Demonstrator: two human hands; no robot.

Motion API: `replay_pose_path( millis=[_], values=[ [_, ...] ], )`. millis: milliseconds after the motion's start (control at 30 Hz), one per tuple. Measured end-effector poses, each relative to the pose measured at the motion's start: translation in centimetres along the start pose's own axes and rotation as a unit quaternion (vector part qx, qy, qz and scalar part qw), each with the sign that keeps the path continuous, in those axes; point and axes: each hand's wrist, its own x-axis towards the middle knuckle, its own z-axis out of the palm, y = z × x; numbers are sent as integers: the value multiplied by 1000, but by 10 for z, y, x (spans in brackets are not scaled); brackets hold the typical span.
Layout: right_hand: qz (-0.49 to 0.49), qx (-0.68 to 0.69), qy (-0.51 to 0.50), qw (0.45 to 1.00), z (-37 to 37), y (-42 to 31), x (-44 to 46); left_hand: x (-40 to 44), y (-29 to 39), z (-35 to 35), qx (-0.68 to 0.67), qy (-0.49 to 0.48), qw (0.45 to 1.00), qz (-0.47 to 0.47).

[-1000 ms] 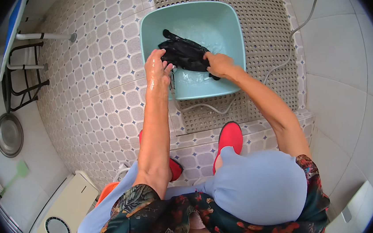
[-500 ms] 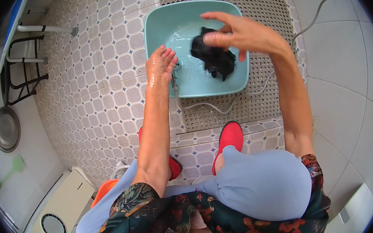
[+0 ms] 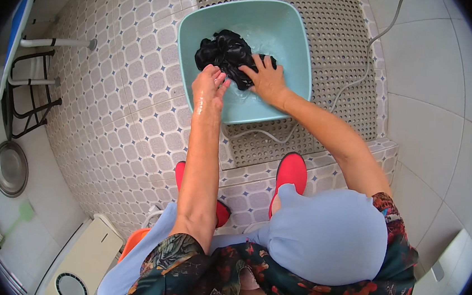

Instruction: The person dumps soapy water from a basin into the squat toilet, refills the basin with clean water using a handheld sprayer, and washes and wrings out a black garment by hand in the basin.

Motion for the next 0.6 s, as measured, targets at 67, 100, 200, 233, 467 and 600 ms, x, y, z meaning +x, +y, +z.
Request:
replay_pose_path(
  millis=[67, 100, 200, 233, 467, 600],
  values=[
    [28, 87, 48, 995, 24, 24, 16, 1, -4, 0, 14, -8, 1000, 1],
    [54, 172, 96, 979, 30, 35, 24, 2, -5, 2, 27, -15, 1000, 2],
    [91, 372, 67, 921, -21, 41, 20, -5, -6, 14, 47, 1, 998, -37],
    [109, 548, 10, 829, -41, 37, 16, -7, -6, 18, 45, -1, 998, -37],
    [-45, 635, 23, 771, -127, -46, -28, -13, 5, 13, -50, -206, 974, -81],
    [-181, 474, 193, 840, -125, -91, -42, -15, -12, -2, -147, -262, 949, -97]
  ],
)
